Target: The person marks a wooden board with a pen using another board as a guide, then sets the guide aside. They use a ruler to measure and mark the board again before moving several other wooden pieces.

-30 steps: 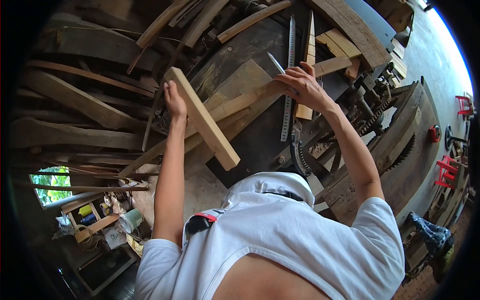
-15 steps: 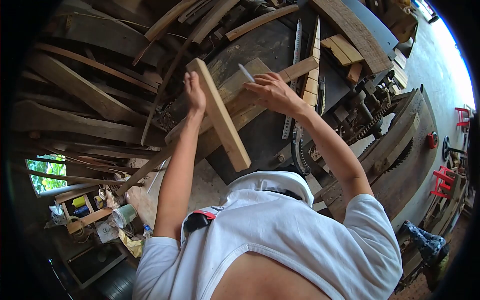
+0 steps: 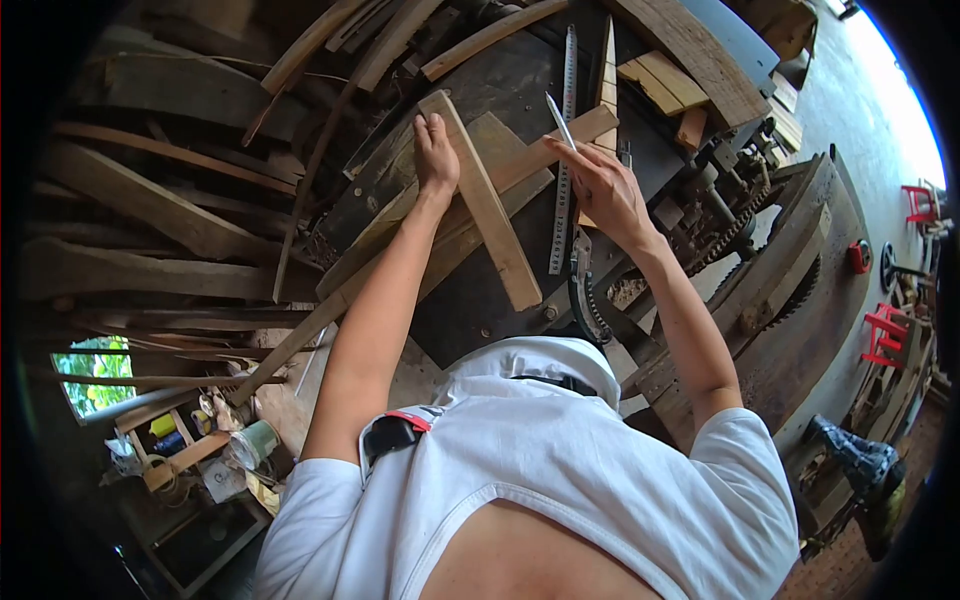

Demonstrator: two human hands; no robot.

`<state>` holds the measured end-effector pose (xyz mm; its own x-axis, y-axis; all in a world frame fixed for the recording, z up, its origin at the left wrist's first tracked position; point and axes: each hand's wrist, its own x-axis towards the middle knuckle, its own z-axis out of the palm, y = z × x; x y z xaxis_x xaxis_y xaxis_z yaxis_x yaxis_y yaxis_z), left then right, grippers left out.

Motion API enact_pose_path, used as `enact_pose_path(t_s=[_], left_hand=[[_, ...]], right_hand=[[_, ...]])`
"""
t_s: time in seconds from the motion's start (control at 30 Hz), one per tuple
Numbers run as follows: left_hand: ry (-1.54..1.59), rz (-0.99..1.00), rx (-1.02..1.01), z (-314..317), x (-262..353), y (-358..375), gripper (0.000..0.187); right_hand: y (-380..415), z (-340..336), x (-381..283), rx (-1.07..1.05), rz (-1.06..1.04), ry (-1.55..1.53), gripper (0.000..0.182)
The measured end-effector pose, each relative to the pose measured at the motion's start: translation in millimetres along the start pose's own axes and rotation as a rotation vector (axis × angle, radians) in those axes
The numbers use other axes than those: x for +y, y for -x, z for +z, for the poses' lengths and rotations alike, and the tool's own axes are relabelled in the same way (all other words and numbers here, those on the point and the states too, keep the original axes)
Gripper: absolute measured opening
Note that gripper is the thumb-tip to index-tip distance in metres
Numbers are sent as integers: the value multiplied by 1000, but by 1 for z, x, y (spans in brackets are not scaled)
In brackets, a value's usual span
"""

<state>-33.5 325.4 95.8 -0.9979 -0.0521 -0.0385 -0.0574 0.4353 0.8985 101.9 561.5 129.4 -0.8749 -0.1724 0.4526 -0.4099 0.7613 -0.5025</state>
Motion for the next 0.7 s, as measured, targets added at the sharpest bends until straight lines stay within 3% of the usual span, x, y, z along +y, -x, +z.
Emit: enact_pose_path(t_s=[0.13,0.27,0.33,0.37,0.47,0.5,0.63,0.7], left_hand=[[-7,-82,17,-5,11,12,79],[-29,-73,69,-4,3,8,78],[-44,-72,58,-4,4,9,78],[-46,-67,65,-4,4,9,77],[-56,-52,95,-4,-1,9,76],[-60,-41,121,-3,-1,9,76],[-33,-25,128,-5,10,13,75],[-85,-94,81,-7,21,19,74]], right_hand=[[13,-5,-21,-86,250,-142,66],[23,6,-33,-1,240,-327,61],[26,9,-37,-69,248,-400,50],[28,12,-38,-90,247,-421,28],[22,5,-54,-68,242,-444,21],[21,4,-58,-58,275,-473,28],[21,13,-61,19,195,-406,29],[21,16,-66,85,251,-523,26]])
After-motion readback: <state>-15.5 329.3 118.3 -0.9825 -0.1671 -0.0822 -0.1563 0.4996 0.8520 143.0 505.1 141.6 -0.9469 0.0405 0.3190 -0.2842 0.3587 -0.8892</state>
